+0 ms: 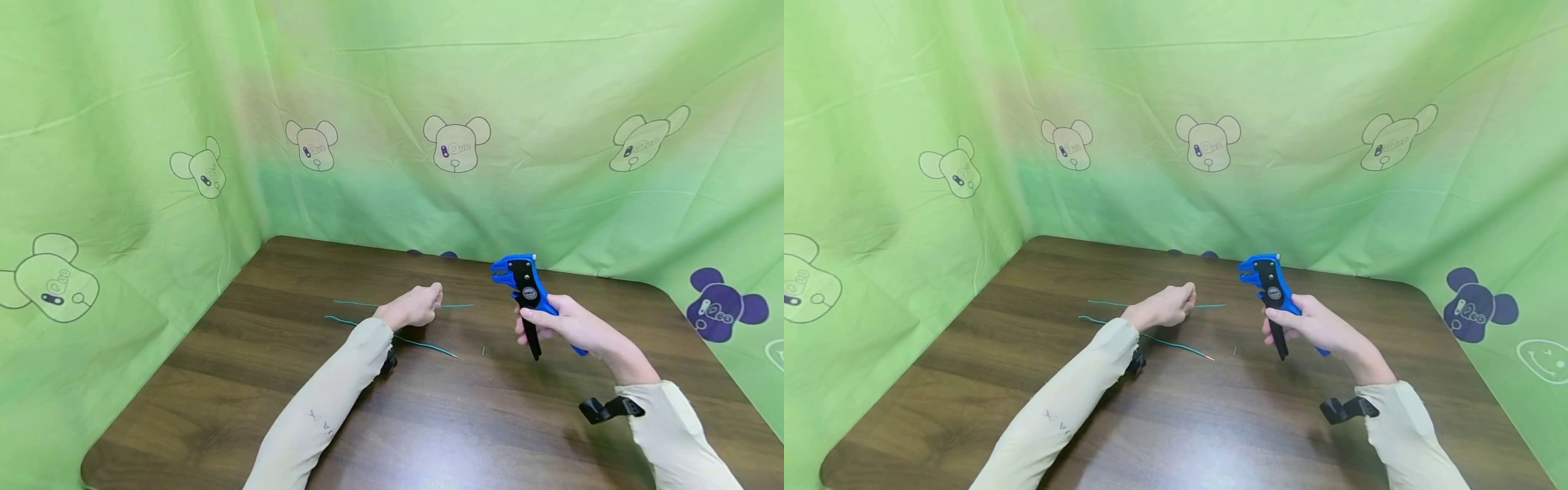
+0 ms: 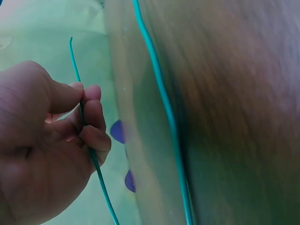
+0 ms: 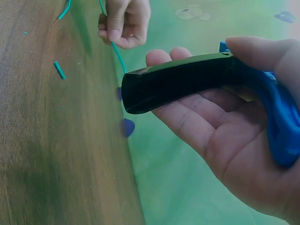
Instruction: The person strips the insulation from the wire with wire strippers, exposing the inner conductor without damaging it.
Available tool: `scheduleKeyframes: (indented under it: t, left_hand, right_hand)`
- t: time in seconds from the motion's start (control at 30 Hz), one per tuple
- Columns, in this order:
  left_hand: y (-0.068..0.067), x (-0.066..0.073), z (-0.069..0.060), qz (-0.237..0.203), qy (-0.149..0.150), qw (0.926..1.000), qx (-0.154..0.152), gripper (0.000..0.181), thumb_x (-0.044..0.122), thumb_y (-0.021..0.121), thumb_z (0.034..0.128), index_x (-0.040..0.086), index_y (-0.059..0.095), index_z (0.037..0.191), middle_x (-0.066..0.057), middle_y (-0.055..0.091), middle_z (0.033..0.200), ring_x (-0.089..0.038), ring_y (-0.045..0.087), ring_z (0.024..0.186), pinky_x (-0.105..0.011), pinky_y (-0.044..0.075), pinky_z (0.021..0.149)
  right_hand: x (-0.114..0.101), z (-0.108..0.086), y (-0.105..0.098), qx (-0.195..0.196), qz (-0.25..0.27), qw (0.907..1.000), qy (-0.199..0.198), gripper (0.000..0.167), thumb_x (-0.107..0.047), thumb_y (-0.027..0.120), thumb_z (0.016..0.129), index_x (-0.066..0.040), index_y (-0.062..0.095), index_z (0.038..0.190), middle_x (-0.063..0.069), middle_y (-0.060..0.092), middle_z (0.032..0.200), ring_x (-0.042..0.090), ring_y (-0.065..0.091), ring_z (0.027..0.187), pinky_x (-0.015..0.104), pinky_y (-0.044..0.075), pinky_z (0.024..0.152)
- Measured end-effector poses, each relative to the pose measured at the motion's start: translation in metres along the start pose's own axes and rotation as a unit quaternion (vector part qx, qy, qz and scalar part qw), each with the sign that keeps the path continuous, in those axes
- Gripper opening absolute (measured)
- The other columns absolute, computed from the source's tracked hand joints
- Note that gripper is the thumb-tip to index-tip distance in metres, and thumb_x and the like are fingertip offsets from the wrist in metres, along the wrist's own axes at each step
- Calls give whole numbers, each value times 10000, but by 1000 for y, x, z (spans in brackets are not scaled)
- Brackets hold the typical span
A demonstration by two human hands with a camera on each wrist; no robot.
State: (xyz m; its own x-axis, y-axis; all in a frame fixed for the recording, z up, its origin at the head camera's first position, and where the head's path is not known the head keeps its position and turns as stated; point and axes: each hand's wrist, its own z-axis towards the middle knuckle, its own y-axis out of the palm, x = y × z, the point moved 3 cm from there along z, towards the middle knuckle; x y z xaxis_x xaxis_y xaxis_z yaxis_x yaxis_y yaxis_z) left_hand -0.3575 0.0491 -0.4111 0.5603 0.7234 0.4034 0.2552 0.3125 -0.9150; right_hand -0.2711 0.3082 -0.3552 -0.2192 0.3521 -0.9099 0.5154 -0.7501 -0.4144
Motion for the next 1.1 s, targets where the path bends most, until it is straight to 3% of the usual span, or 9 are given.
scheduleKeyframes:
  t: [0.43,0.73,1.1]
  left_hand:
    - [-6,9,-11,-926,151,9926,768,120,255,501,1030,154,553,990,56,565,835,-72,507,726,-197,417,673]
    - [-11,9,-12,-1185,99,9854,1215,189,263,516,1026,119,637,1038,61,553,789,-65,492,704,-186,405,644]
    - [-24,13,-21,-1200,344,9796,1574,191,258,524,1023,112,646,1003,60,550,786,-63,481,689,-183,398,640]
  right_hand:
    - [1,1,0,36,35,10000,67,238,-169,434,1058,3,503,1208,149,690,959,299,728,865,364,581,833]
    - [1,1,-1,77,-18,9999,120,228,-180,445,1056,6,531,1156,155,694,956,307,729,864,360,582,832]
    - [-3,0,0,-36,109,9999,-94,225,-136,423,1058,5,491,1220,115,690,953,305,727,859,376,584,822]
